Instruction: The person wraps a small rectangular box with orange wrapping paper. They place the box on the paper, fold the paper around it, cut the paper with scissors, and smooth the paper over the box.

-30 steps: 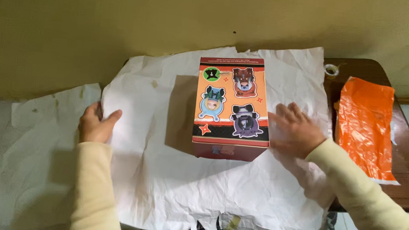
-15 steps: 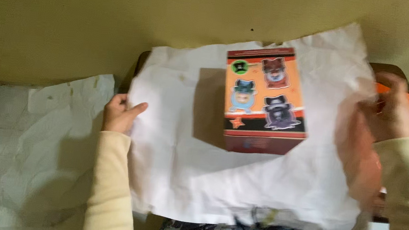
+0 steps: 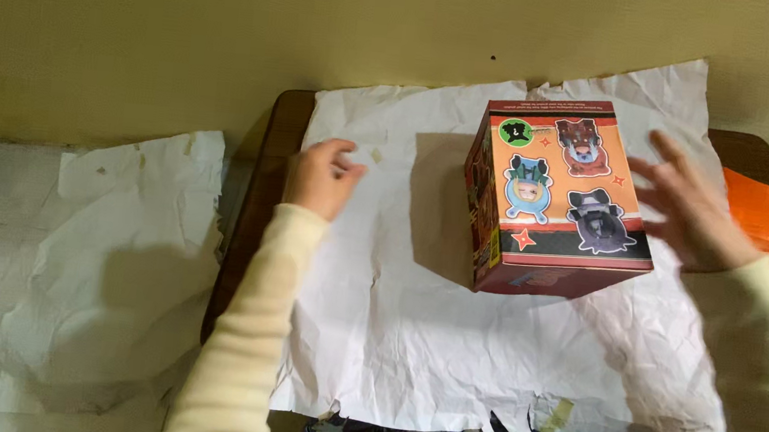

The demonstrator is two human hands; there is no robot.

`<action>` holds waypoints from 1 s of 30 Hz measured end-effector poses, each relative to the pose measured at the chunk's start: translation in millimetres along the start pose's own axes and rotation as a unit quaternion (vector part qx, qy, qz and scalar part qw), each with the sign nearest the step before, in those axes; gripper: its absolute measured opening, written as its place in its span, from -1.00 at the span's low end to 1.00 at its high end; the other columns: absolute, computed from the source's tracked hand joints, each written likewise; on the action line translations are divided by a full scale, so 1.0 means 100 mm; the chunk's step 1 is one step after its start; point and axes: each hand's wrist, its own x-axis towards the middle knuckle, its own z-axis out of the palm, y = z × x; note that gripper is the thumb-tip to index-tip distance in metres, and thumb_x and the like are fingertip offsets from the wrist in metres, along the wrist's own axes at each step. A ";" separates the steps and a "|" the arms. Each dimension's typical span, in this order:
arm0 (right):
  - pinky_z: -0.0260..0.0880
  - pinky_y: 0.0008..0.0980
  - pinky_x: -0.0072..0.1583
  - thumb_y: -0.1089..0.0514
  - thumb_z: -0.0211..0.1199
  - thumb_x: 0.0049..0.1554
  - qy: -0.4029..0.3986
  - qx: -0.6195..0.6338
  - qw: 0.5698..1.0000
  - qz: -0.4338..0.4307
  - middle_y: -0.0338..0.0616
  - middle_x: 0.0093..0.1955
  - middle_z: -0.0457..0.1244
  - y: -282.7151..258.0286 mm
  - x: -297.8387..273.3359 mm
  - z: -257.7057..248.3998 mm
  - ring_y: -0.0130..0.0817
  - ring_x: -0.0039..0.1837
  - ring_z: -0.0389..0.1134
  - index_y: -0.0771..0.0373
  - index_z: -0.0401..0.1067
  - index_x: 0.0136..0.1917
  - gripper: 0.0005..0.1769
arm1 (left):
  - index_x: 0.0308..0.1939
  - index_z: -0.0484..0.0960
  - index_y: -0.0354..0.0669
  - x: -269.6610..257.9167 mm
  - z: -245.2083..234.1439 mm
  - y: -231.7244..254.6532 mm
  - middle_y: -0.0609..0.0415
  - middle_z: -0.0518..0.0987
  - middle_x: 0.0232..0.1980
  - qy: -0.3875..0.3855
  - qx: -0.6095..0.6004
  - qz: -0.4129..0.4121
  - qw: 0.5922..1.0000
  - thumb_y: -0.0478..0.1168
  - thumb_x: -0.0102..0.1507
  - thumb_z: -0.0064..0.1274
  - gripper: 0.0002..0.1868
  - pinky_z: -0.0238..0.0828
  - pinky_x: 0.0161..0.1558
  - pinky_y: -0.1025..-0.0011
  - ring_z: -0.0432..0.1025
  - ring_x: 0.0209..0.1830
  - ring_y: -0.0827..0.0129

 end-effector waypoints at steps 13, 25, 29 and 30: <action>0.36 -0.43 0.17 0.20 0.18 0.16 -0.138 0.035 0.986 0.091 -0.20 0.32 0.28 -0.30 -0.42 0.82 -0.54 0.19 0.30 0.16 0.04 0.61 -0.21 | -0.15 0.79 -0.04 0.19 0.61 -0.03 -0.04 0.61 -0.07 0.079 0.141 0.072 0.984 -0.11 0.12 0.34 -0.75 0.42 0.02 0.18 0.48 0.00 0.05; 0.30 -0.41 0.31 0.19 0.15 0.17 -0.170 0.032 0.983 0.059 -0.18 0.41 0.23 -0.36 -0.43 0.93 -0.51 0.32 0.26 0.16 -0.06 0.64 -0.17 | -0.11 0.75 0.02 0.29 0.42 0.29 -0.05 0.70 -0.01 -0.020 0.080 -0.048 0.995 -0.09 0.36 0.01 -0.78 0.48 0.13 0.26 0.57 0.00 0.09; 0.26 -0.41 0.33 0.09 0.15 0.20 -0.162 0.019 0.985 0.063 -0.18 0.44 0.22 -0.29 -0.44 0.90 -0.47 0.36 0.23 0.14 -0.06 0.65 -0.18 | 0.11 0.61 -0.14 0.10 0.17 0.80 -0.05 0.69 0.10 -0.032 -0.182 0.011 0.983 0.16 0.34 0.05 -0.51 0.50 0.12 0.29 0.60 0.04 0.15; 0.23 -0.44 0.36 0.03 0.12 0.24 -0.169 0.000 0.985 0.041 -0.19 0.48 0.20 -0.26 -0.43 0.84 -0.48 0.41 0.20 0.14 -0.05 0.66 -0.20 | 0.23 0.56 -0.13 0.00 0.18 0.96 -0.02 0.63 0.20 -0.057 -0.250 0.058 0.965 0.19 0.28 0.07 -0.40 0.48 0.14 0.30 0.57 0.11 0.16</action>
